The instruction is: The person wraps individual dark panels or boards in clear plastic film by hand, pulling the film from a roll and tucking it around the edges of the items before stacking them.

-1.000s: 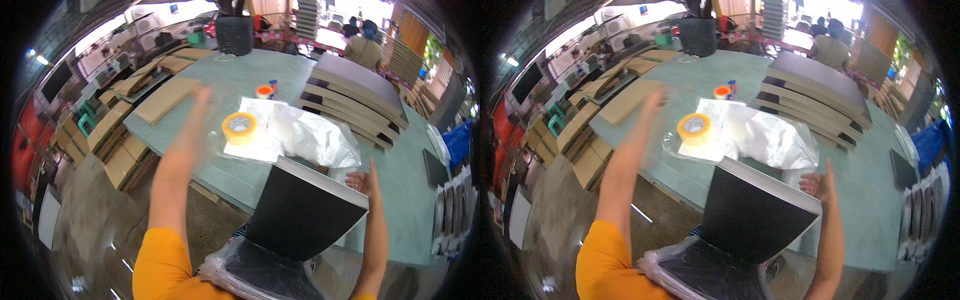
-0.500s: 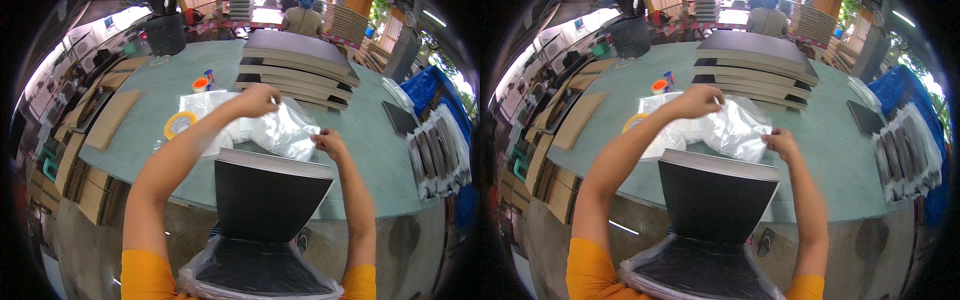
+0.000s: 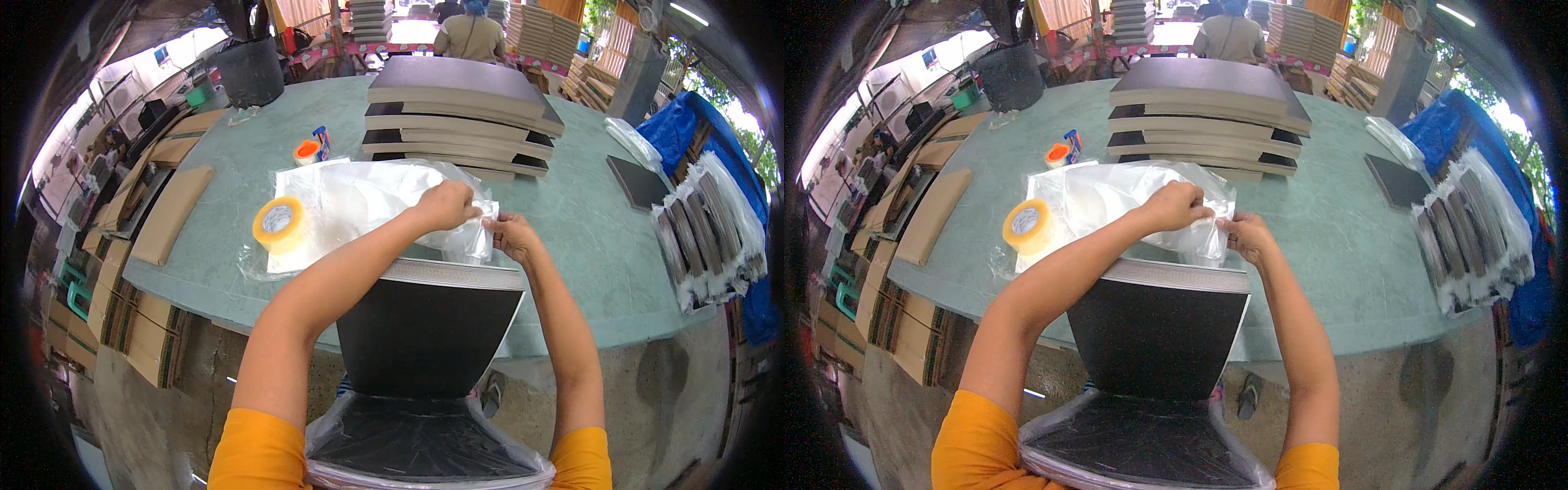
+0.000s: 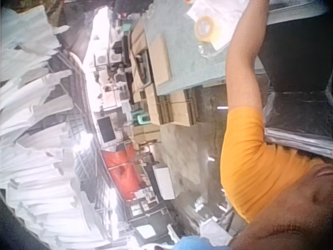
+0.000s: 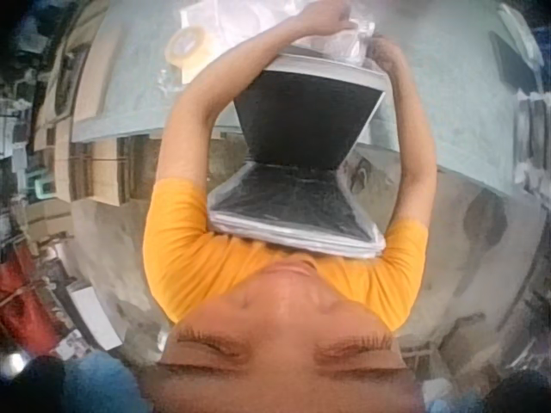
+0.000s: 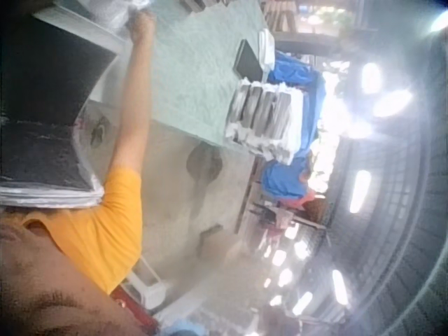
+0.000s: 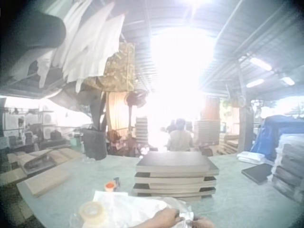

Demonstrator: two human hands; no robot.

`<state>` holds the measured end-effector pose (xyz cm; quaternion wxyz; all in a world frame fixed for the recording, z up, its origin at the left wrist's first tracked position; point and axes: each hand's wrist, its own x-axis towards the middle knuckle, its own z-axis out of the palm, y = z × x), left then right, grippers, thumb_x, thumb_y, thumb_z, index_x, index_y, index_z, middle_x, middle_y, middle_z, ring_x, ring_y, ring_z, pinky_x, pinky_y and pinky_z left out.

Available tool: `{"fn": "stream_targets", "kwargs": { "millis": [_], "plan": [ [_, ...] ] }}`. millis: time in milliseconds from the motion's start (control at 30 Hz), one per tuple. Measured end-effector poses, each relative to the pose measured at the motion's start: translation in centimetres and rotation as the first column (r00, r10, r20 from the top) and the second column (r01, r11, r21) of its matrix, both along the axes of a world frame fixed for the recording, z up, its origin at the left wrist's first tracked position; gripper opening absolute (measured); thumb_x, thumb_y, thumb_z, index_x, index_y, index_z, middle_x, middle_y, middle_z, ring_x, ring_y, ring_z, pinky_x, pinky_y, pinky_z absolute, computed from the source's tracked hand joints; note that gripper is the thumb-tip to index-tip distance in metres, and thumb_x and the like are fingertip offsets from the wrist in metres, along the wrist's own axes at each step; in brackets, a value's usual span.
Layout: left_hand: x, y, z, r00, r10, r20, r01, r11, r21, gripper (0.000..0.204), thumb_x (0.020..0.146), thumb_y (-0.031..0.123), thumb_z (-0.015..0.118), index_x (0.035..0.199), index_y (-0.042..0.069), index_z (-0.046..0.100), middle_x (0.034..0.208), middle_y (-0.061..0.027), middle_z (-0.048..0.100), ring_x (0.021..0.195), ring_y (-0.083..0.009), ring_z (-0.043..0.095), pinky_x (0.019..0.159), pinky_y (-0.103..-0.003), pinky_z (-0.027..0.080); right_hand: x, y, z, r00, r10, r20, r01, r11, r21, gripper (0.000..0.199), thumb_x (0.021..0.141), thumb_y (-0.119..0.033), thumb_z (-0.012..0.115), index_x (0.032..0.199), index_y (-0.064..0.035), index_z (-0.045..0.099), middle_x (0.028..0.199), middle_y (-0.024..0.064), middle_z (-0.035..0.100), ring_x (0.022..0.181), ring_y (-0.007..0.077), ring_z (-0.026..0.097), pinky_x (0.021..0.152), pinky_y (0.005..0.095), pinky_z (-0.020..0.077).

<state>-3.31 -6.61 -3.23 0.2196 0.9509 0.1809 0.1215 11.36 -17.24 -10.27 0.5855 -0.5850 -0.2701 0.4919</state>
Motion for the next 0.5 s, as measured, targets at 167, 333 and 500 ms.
{"fn": "stream_targets", "kwargs": {
  "millis": [167,333,500],
  "plan": [
    [0.8,0.5,-1.4,0.99,-0.133,0.046,0.135,0.99,-0.045,0.029,0.072,0.028,0.061,0.075,-0.001,0.06,0.066,-0.0162,0.058,0.057,-0.0271,0.056,0.057,-0.035,0.045,-2.4,1.2,2.3,0.985,-0.079,-0.155,0.107,0.977,0.185,0.039,0.076,-0.03,0.063,0.093,0.0031,0.052,0.081,0.0082,0.057,0.063,0.0146,0.057,0.05,0.024,0.0456],
    [-5.0,5.8,1.5,0.989,0.142,-0.039,-0.147,0.911,-0.386,0.029,0.076,0.029,0.058,0.072,0.001,0.06,0.06,-0.0064,0.055,0.051,-0.0148,0.052,0.044,-0.027,0.042,-2.0,2.6,-0.1,0.997,-0.039,-0.068,0.049,0.987,0.154,0.046,0.078,-0.033,0.059,0.102,0.0054,0.05,0.094,0.0127,0.058,0.083,0.0201,0.056,0.074,0.031,0.0444],
    [-12.6,11.7,3.8,0.824,0.527,0.206,-0.332,0.745,-0.579,0.027,0.08,0.032,0.054,0.083,0.005,0.058,0.075,-0.0053,0.056,0.066,-0.0147,0.053,0.054,-0.028,0.045,3.8,0.3,-4.6,0.999,0.048,0.003,-0.048,0.992,0.12,0.034,0.078,-0.023,0.056,0.1,0.0024,0.051,0.093,0.0098,0.057,0.084,0.0191,0.054,0.073,0.0319,0.0425]
  ]
}}
